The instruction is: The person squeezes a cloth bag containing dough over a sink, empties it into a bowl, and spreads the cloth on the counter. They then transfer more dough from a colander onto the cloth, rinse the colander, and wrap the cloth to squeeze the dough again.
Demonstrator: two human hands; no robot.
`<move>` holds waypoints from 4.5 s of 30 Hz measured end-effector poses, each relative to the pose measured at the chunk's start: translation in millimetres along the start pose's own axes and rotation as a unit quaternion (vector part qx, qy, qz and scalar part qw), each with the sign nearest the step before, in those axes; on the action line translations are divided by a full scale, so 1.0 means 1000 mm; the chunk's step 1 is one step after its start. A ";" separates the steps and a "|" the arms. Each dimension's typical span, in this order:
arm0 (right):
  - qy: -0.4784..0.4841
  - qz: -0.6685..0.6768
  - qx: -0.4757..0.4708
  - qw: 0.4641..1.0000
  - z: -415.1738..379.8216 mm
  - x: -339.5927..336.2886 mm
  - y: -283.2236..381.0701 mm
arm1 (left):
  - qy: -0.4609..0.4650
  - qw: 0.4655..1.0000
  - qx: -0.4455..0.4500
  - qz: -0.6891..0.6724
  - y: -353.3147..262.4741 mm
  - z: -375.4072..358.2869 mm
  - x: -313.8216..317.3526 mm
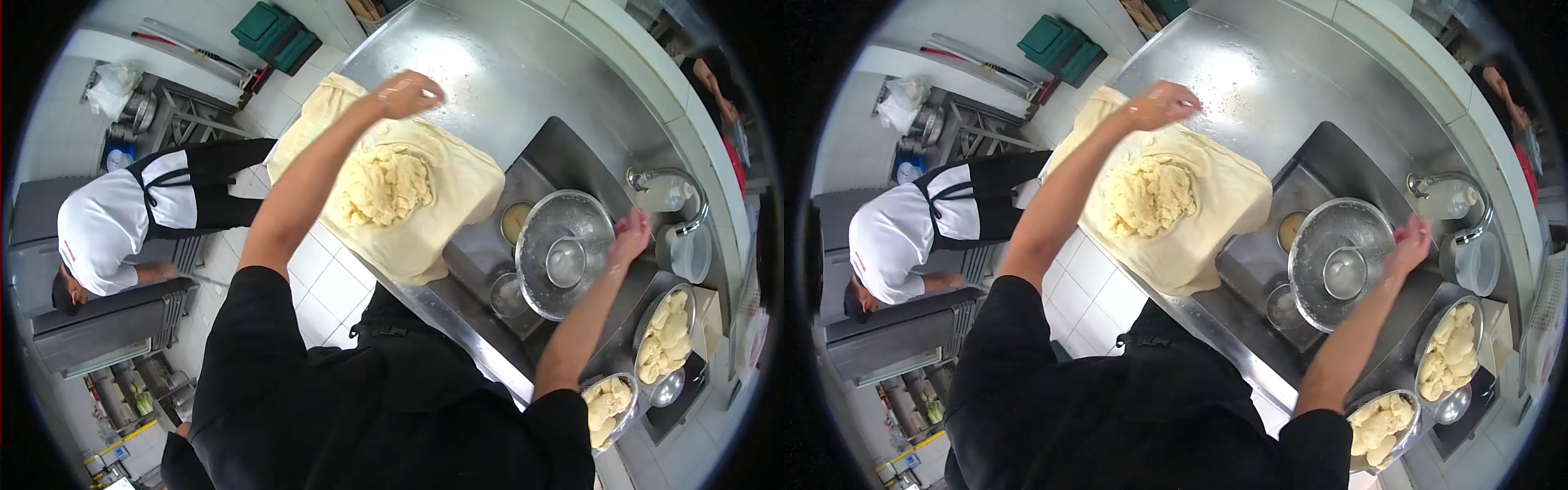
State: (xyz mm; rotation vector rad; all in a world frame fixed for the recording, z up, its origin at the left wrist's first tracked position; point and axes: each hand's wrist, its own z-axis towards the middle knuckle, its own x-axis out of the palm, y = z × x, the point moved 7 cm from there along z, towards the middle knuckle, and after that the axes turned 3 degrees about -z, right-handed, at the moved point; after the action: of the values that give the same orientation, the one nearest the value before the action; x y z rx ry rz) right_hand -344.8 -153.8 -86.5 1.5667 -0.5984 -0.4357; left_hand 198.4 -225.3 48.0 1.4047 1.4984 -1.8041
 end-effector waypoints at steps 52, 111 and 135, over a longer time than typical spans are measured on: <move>0.068 -0.191 -0.155 0.967 -0.324 0.179 0.092 | -0.310 0.933 0.112 -0.145 0.103 -0.202 -0.095; 0.234 -0.191 -0.091 0.949 -0.299 0.258 -0.034 | 0.330 0.886 0.143 -0.293 -0.202 -0.040 0.047; -0.066 0.150 -0.008 0.987 -0.334 0.156 0.076 | 0.320 0.782 0.206 -0.493 -0.169 -0.112 0.101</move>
State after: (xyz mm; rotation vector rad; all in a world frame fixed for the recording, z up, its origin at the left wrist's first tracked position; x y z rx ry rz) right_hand -28.2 13.3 30.2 1.4113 -0.9153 -0.3158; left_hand 69.5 -38.3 52.4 1.6982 2.6931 -2.4917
